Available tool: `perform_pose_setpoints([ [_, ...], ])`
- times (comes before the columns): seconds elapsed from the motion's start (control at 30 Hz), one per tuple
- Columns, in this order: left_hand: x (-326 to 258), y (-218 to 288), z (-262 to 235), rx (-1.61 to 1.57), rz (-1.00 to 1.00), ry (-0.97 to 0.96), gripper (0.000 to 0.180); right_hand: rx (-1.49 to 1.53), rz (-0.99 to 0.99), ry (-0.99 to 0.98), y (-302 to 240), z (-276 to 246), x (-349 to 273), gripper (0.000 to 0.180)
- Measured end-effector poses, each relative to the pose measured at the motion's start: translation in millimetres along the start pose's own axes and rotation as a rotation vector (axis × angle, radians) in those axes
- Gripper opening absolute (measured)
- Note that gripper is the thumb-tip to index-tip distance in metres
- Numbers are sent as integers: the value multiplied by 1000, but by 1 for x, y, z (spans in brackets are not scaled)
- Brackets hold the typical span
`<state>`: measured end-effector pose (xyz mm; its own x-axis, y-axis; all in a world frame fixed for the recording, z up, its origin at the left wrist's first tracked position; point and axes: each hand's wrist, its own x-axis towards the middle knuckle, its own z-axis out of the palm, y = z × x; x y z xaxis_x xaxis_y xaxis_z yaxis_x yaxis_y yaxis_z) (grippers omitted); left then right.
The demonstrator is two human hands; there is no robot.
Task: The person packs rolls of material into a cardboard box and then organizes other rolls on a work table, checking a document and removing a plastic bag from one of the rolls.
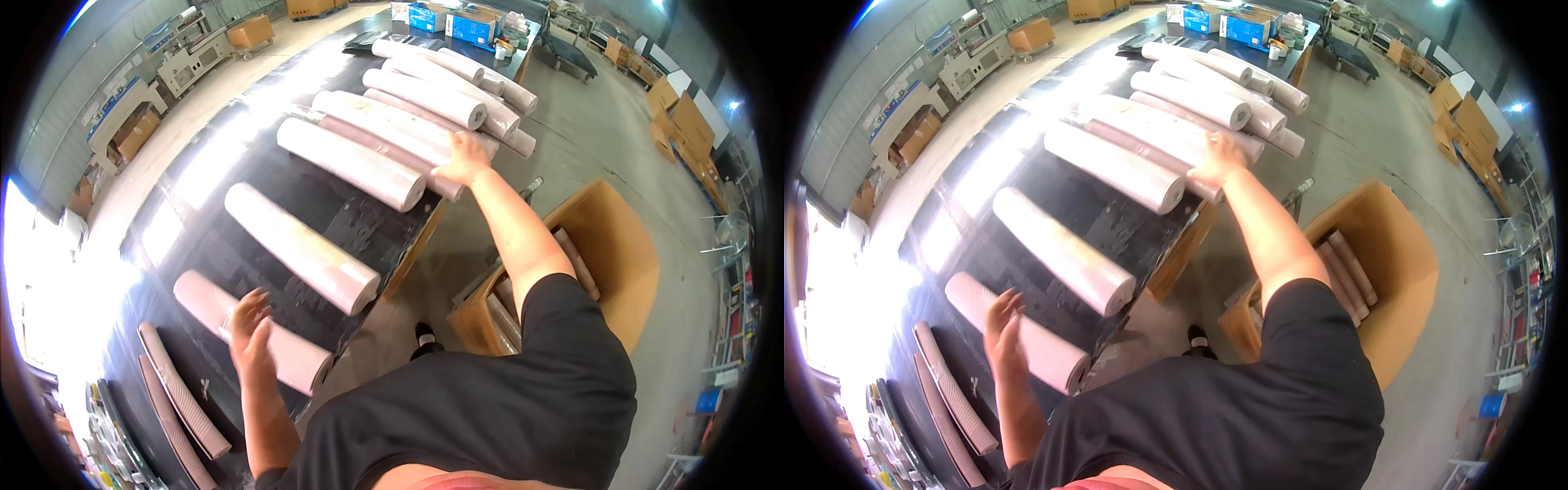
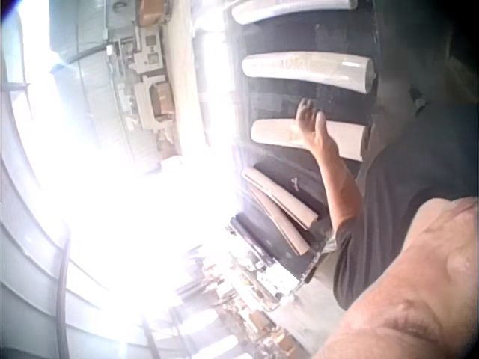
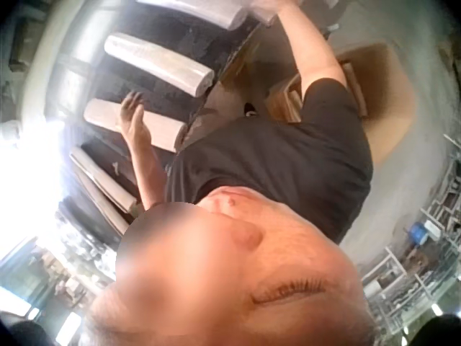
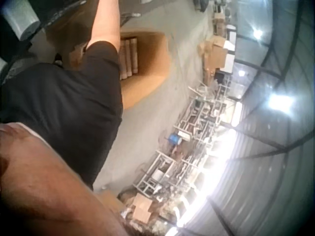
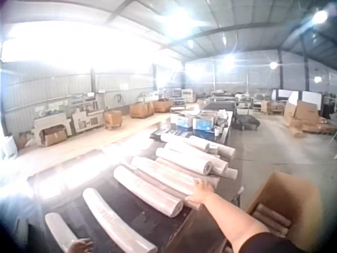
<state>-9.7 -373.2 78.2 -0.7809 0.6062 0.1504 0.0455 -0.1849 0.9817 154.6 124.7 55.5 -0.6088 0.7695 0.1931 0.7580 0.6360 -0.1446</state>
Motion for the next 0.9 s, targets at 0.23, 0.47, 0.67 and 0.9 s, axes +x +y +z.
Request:
perform_pose_setpoints([
  [0.23, 152, -58, 217, -409, -557, -352, 51, 659, 7, -370, -1, 3, 32, 73],
  [0.47, 168, -83, 257, -409, -631, -75, 48, 1680, -102, -789, -22, 3, -73, 64],
  [0.67, 135, 7, 143, -304, -445, 6, 68, 758, -268, -190, 9, 18, 12, 60],
  [0.9, 20, 35, -16, 227, -267, 357, 67, 19, -127, -290, 16, 48, 15, 95],
])
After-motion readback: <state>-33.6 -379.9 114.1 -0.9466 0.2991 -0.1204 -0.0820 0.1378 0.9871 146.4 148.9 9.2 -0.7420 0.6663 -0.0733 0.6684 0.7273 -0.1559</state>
